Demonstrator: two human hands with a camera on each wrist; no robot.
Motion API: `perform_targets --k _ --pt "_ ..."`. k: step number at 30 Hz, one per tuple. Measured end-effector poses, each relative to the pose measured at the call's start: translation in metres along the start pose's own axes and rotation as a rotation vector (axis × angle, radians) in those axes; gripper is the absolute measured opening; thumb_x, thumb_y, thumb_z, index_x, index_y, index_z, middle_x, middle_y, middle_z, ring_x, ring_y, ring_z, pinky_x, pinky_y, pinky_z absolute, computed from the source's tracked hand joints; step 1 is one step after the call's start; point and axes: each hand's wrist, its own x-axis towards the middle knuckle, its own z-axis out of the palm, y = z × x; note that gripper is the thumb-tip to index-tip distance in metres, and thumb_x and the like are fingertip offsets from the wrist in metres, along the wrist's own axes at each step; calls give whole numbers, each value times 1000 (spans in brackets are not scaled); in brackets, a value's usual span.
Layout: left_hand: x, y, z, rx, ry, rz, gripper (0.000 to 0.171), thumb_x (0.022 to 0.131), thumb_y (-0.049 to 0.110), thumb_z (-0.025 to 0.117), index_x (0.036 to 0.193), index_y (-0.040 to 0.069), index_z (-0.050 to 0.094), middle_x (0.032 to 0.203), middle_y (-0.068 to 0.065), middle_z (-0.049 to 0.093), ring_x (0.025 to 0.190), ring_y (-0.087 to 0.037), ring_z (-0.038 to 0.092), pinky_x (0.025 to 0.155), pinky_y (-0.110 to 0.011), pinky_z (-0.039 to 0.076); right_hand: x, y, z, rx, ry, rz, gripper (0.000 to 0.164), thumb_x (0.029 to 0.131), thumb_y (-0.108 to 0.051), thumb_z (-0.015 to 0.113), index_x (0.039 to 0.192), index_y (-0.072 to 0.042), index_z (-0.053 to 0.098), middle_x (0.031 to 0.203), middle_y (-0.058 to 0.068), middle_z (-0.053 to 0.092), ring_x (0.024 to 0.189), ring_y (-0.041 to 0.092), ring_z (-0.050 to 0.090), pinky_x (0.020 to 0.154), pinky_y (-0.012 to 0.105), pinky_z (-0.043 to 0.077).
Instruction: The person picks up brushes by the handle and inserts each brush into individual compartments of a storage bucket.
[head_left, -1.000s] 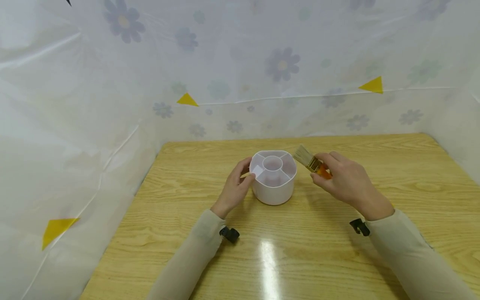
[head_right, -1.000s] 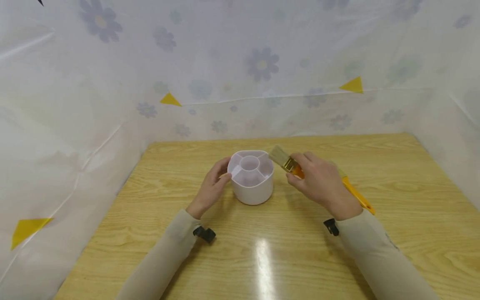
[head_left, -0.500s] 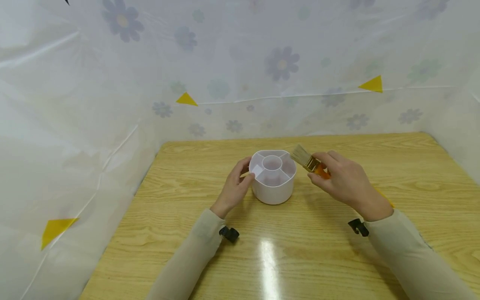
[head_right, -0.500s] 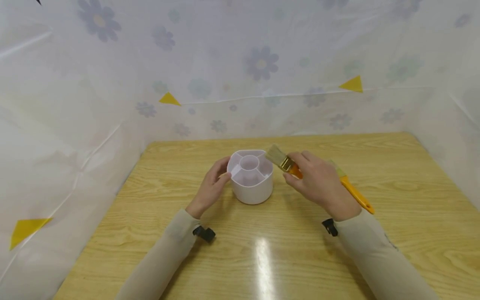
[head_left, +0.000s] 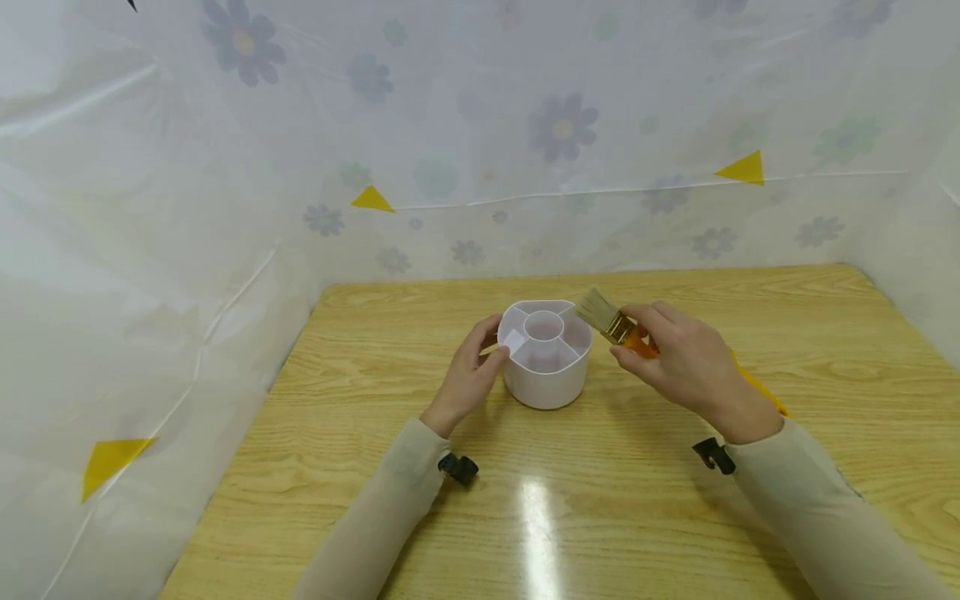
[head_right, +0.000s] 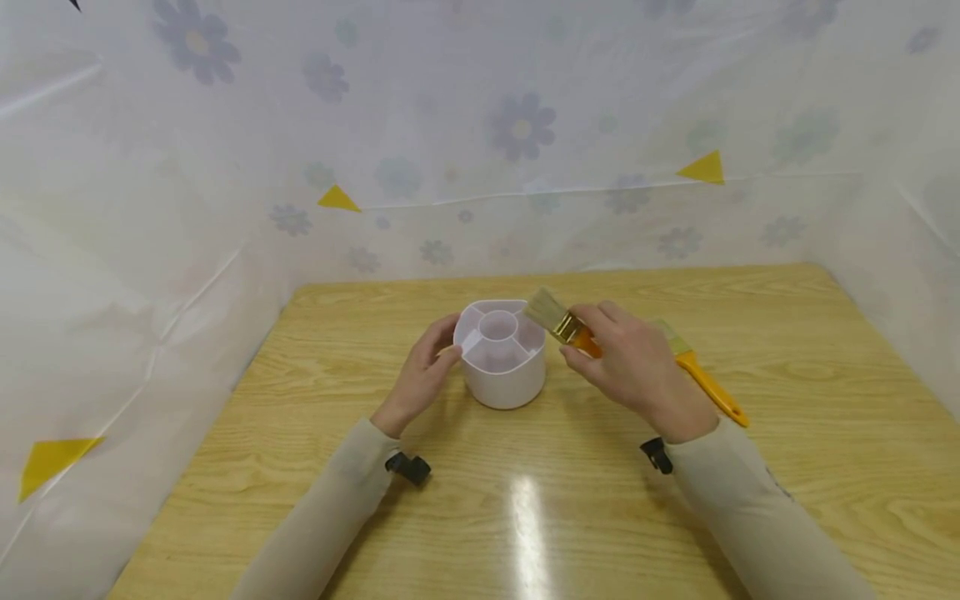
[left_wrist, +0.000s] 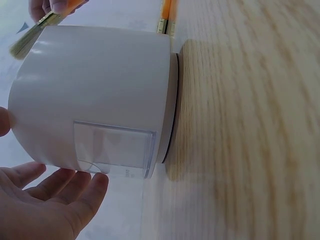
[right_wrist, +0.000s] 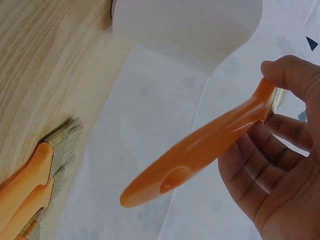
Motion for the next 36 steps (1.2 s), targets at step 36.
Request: perform_targets --k 36 --pt "0 -5 1 -13 12 0 46 97 -2 46 141 -10 35 137 -29 43 125 -44 44 98 -53 42 15 -13 9 28 91 -112 49 72 -24 79 114 -5 62 80 3 58 60 13 52 46 29 44"
